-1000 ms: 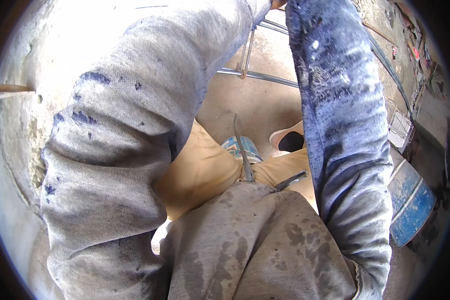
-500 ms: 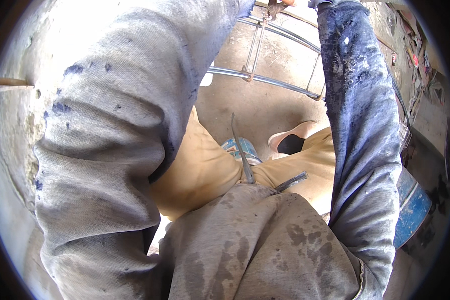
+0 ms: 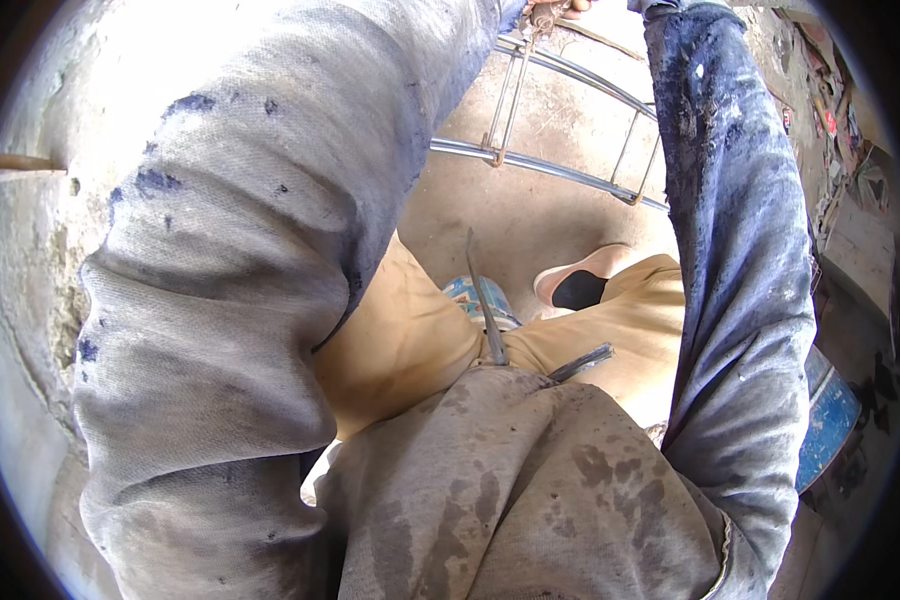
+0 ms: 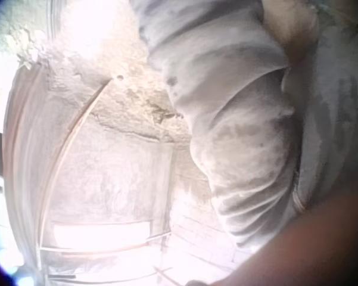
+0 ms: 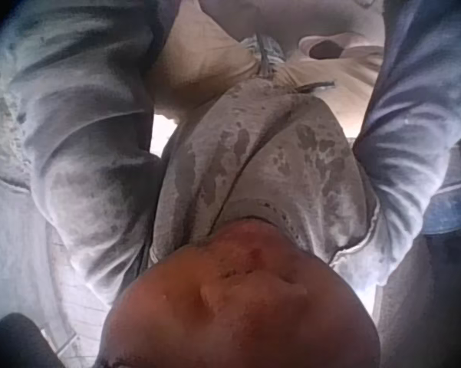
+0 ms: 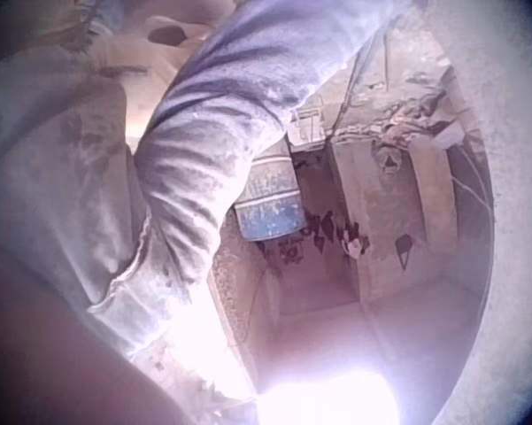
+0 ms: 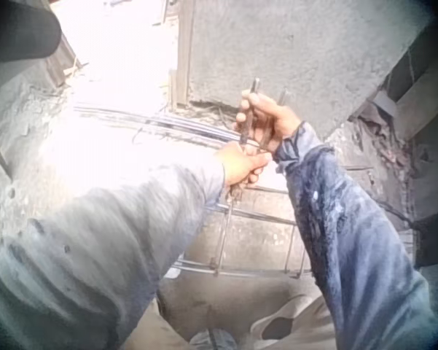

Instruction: The person uses pliers to twist small pieces of wire around rebar rods to assemble a metal cage on the floor of a construction site.

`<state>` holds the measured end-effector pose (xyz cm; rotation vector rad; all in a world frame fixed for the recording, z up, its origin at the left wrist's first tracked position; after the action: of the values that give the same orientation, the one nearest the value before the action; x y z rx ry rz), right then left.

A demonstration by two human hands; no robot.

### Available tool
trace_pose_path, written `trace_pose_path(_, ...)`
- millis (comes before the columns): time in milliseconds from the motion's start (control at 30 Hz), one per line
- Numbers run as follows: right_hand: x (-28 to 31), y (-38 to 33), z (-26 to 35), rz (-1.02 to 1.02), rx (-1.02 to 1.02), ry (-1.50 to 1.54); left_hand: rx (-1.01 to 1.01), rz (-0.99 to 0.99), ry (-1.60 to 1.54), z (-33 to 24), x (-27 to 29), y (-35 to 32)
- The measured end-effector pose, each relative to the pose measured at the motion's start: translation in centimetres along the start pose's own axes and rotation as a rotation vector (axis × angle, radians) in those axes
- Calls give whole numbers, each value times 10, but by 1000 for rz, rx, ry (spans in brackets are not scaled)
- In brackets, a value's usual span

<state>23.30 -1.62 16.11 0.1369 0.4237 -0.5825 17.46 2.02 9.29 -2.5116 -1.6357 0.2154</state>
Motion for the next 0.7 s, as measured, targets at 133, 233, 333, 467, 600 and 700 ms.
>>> trace_pose_path(133, 8, -1, 6, -241, -130, -273, -33, -87, -166, 11, 5, 9)
trace_pose_path(233, 16, -10, 27, -608, -348, -796, -55, -153, -181, 20, 7, 18)
trace_pose_path(333, -7, -11, 48, -878, -261, -1094, -277, -246, 315, 2, 9, 11)
trace_pose_path(467, -22, -5, 38, -1096, -224, -1071, 7, -135, -444, 40, 1, 19)
trace_pose_path(600, 4, 10, 24, -795, -258, -870, -297, -162, 197, -6, 4, 2)
trace_pose_path(700, 17, 23, 19, -678, -216, -815, -137, -320, 361, -11, 12, -15)
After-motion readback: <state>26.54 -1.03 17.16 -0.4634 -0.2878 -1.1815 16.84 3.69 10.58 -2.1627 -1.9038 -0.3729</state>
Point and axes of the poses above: each hand's wrist, its own y-axis towards the middle knuckle, its own x-axis out of the back of the hand, z = x × y, the point moved 8 cm from there along y, towards the middle knuckle, and after that the axes turned 14 degrees about z, right-handed, at the moved point
